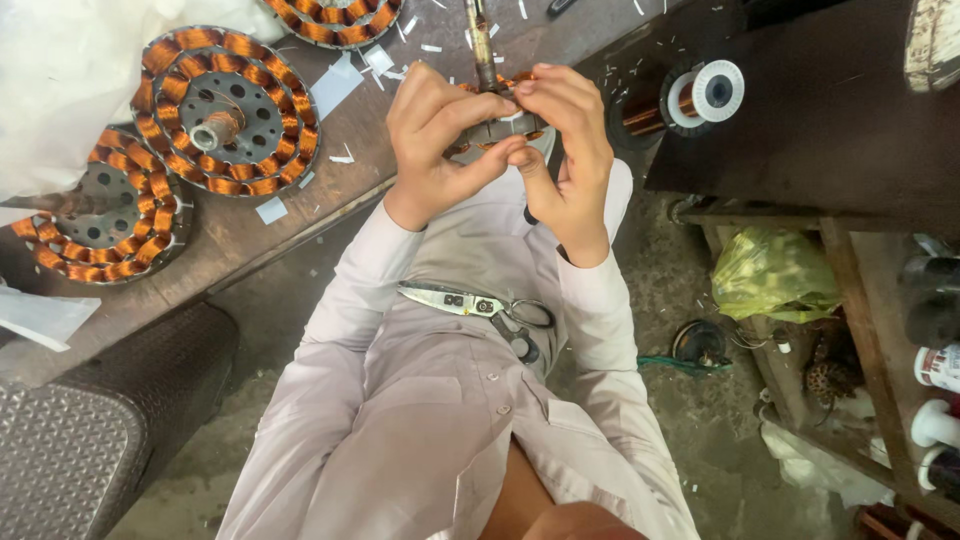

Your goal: The person sits on the floor and assembles motor stators by inserting small white insulating strips into the slots between copper windings. They use scissors to cut the strips and a screwdriver to press them into place, repeating the process across multiple stators.

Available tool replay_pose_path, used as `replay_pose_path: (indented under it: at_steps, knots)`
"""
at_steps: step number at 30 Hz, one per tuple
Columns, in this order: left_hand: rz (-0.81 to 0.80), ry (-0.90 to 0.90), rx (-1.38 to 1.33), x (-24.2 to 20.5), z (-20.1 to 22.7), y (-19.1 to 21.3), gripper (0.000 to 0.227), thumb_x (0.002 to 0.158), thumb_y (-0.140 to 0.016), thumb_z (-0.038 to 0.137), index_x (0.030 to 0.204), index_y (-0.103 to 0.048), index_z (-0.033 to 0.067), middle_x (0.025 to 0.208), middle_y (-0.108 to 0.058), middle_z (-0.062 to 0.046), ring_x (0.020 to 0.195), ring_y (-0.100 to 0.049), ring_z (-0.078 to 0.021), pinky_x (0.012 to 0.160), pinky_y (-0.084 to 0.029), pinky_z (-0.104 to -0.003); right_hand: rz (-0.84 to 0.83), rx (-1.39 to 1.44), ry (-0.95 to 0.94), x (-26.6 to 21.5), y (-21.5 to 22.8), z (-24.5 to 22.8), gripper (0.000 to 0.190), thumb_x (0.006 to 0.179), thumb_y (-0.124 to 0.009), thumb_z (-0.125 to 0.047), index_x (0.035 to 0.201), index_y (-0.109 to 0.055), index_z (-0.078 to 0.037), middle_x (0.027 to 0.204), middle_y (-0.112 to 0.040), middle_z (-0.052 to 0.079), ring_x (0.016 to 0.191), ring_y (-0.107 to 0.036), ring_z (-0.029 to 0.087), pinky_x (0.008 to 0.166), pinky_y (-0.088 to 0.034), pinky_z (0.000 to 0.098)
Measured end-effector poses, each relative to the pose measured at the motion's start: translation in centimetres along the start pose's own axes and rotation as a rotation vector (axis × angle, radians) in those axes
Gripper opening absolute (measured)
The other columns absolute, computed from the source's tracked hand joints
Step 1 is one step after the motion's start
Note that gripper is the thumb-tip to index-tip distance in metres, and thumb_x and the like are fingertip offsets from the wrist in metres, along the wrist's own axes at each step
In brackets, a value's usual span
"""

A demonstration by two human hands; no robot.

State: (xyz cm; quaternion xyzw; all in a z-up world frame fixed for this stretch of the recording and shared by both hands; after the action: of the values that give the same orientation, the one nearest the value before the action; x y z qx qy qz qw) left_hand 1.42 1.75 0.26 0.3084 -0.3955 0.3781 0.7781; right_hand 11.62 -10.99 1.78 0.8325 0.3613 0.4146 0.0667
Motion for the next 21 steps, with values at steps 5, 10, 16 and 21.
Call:
replay_pose_path:
  at_steps: [5, 10, 16, 21]
  knots:
    - [-0.024, -0.006, -0.007, 0.1, -0.2, 0.0, 0.035, 0.083, -0.093, 0.023, 0.109, -0.072, 0.0119, 0.096, -0.067, -0.001, 0.082, -0.055, -0.0241, 0.073, -0.042, -0.038, 0.018, -0.005, 0.016, -0.2, -0.2, 0.2, 0.041, 0.105, -0.070, -0.036, 0.130, -0.063, -0.004, 0.135, -0.064, 0.008, 0.131, -0.058, 0.031, 0.114, -0.048, 0.0423]
    - [-0.104, 0.002, -0.052, 1.2, -0.7, 0.2, 0.035, 0.089, -0.090, 0.023, 0.116, -0.072, 0.0099, 0.100, -0.067, -0.002, 0.087, -0.056, -0.0244, 0.075, -0.044, -0.037, -0.044, -0.171, 0.000, 0.6, -0.5, -0.1, 0.045, 0.110, -0.062, -0.040, 0.140, -0.057, -0.006, 0.142, -0.061, 0.008, 0.137, -0.053, 0.030, 0.118, -0.041, 0.0415]
    - [-0.143, -0.036, 0.008, 2.0, -0.4, 0.5, 0.032, 0.093, -0.088, 0.018, 0.118, -0.071, 0.0084, 0.102, -0.066, -0.005, 0.089, -0.055, -0.0264, 0.077, -0.043, -0.039, -0.110, -0.194, -0.025, 1.2, -0.3, -0.4, 0.045, 0.115, -0.054, -0.040, 0.146, -0.055, -0.007, 0.147, -0.056, 0.010, 0.139, -0.050, 0.030, 0.116, -0.040, 0.0379]
    - [-0.063, 0.094, 0.034, 2.4, -0.4, 0.2, 0.028, 0.091, -0.088, 0.011, 0.113, -0.071, 0.0070, 0.097, -0.065, -0.007, 0.089, -0.059, -0.0261, 0.078, -0.046, -0.039, -0.121, -0.218, 0.020, 2.3, -0.5, -0.3, 0.040, 0.117, -0.051, -0.034, 0.147, -0.055, -0.008, 0.147, -0.057, 0.011, 0.138, -0.051, 0.030, 0.119, -0.036, 0.0396]
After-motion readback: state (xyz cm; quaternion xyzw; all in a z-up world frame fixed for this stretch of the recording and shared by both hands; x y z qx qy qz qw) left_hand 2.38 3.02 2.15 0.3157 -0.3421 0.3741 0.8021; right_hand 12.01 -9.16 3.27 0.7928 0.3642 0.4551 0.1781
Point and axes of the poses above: each hand's wrist, its own x-axis towards the middle knuckle, its own y-axis out of the back of the hand, z = x × y, the point moved 6 cm from there along x, towards the middle knuckle
